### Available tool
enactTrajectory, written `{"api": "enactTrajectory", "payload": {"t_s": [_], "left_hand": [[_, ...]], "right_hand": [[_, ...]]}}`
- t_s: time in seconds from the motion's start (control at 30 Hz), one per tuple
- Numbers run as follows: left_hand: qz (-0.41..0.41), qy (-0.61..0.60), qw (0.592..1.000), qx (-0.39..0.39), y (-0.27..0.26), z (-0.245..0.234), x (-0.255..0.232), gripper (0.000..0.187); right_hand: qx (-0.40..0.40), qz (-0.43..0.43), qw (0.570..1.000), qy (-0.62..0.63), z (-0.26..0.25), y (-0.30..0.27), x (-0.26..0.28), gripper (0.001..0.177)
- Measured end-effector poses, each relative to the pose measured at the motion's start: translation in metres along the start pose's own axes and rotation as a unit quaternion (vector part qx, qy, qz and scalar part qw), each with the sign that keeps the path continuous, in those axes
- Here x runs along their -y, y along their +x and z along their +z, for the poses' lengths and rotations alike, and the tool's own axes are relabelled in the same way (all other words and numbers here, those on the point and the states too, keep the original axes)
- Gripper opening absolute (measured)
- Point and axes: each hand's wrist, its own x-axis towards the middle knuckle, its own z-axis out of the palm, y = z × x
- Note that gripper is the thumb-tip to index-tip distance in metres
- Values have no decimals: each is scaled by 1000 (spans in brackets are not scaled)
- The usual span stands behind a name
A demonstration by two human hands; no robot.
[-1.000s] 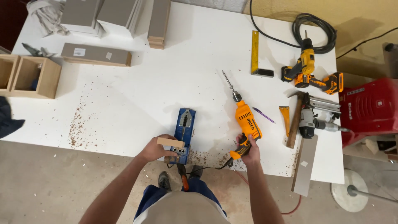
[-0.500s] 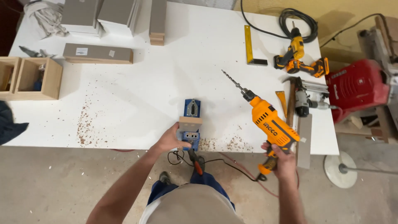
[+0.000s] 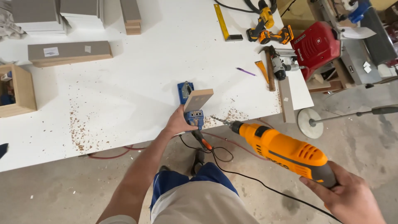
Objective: The person places rectangular wooden boards into a blue Kreg pocket-hole jig on a white workbench. They use an orange corded drill to create holes in the boards, then remove the boards and place them on a stack. This process is repeated for multiple boards throughout the video.
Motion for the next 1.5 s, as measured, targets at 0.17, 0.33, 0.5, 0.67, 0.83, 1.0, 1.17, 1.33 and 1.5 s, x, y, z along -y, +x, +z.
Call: {"api": "enactTrajectory", "payload": {"t_s": [0.17,0.33,0.5,0.67,0.83,1.0,1.17,1.33,1.5], "left_hand": [[3,3,1000,16,-1,-3,2,101],[28,17,999,9,2,0,7,98],[25,17,1000,10,0,-2,6,102],[38,27,999,11,5,1,12,103],[63,16,998,0,5,3,16,103],[52,27,998,6,7,3,17,102],[61,15,998,-2,8,5,19,101],[49,20,999,9,6,1,14,101],[53,32,998,5,11,5,19,102]], "right_hand": [[42,-57,996,-58,14,-4,32,30],[69,-76,991,-89,12,-7,80,43],[72,-98,987,-102,16,-3,103,51],[58,-127,981,-132,20,5,112,57],[59,-155,977,-131,27,14,113,57],[71,-134,978,-143,24,9,134,62],[91,-132,976,-144,26,9,145,56],[113,-153,966,-176,29,11,154,45],[106,-187,959,-185,44,23,151,50]]}}
